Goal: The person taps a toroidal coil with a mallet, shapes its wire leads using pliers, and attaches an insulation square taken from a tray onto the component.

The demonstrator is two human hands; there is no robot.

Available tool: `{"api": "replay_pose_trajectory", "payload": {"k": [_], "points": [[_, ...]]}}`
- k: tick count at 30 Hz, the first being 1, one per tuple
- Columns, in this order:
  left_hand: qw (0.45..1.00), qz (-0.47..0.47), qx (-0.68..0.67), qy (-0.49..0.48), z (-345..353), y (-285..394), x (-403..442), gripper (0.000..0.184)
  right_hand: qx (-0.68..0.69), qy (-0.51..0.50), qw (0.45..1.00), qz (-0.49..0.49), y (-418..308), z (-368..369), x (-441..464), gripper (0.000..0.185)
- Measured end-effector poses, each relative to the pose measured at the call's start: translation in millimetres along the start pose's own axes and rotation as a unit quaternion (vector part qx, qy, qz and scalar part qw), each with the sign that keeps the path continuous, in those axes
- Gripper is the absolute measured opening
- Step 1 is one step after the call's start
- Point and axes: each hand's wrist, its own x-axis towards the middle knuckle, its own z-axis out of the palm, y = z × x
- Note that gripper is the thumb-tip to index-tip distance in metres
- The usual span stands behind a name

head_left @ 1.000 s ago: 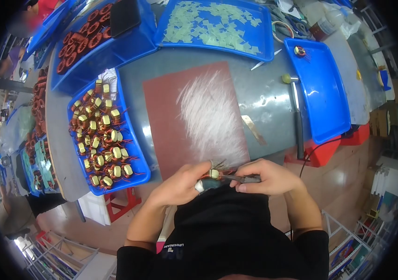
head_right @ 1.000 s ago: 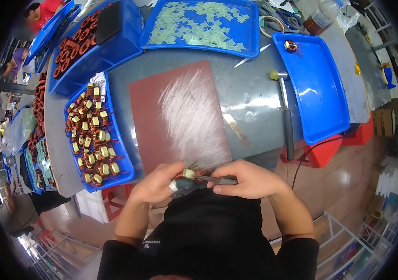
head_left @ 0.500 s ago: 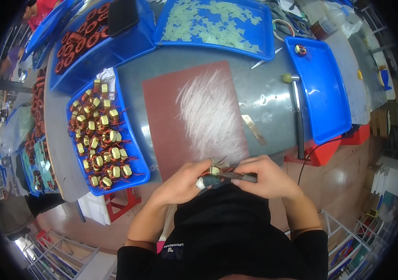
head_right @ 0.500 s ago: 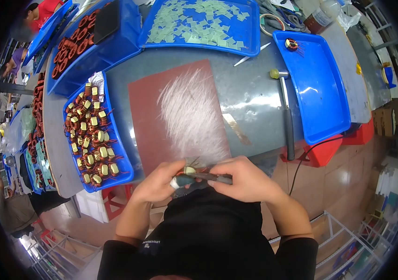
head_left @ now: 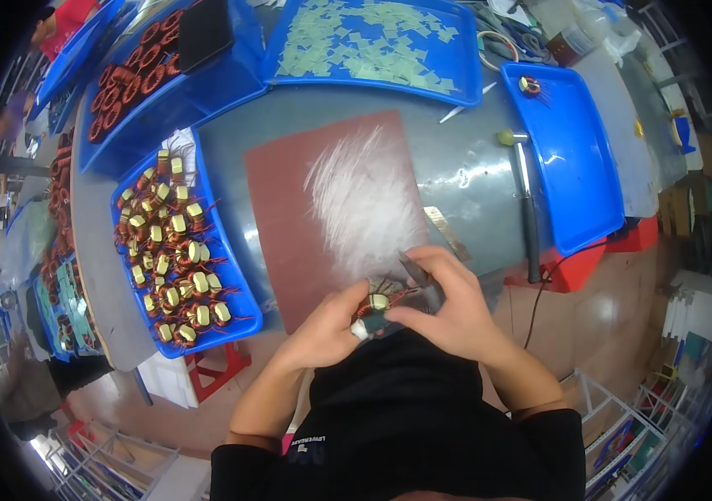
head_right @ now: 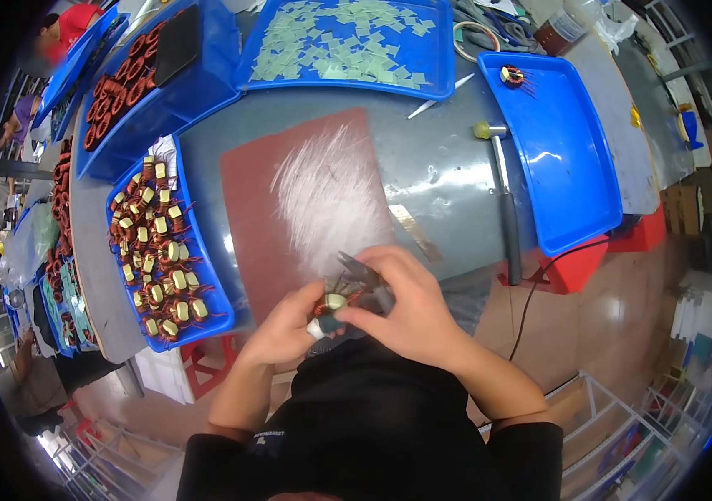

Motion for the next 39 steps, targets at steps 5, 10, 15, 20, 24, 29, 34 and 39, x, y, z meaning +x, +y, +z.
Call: {"api": "replay_pose_trajectory", "payload": {"k": [5, 10, 15, 20, 24, 29, 34, 39], "points": [[0.999, -0.032, -0.027, 0.017, 2.6, 3.2, 1.0, 0.016, 0.115, -0.062, 0.977, 0.166, -3.3, 2.8, 0.1, 0.029], [0.999, -0.011, -0.042, 0.008, 7.6, 6.7, 1.2, 0.015, 0.144, -0.073, 0.969, 0.188, 5.0, 2.3, 0.7, 0.023], [0.986, -0.019, -0.166, 0.010, 8.8, 5.0, -2.4, 0.018, 0.299, -0.120, 0.916, 0.240, 7.5, -12.5, 8.7, 0.021], [0.974, -0.049, -0.218, -0.040, 2.2, 3.1, -4.0, 0.031, 0.232, -0.186, 0.937, 0.183, 20.8, -17.4, 21.9, 0.020], [0.971, -0.036, -0.230, -0.060, 1.2, 3.4, -4.1, 0.024, 0.240, -0.187, 0.930, 0.204, 11.0, -13.4, 23.0, 0.017], [0.983, -0.028, -0.171, -0.061, 2.2, 1.3, -3.5, 0.027, 0.181, -0.190, 0.942, 0.210, 8.4, -10.1, 26.1, 0.019], [0.982, -0.015, -0.180, -0.049, 3.7, -0.2, -4.3, 0.031, 0.191, -0.212, 0.943, 0.172, 10.1, -11.5, 31.2, 0.021], [0.981, -0.015, -0.190, -0.033, 3.6, -1.3, -2.8, 0.028, 0.167, -0.168, 0.950, 0.202, 9.2, -7.7, 32.3, 0.021]]}}
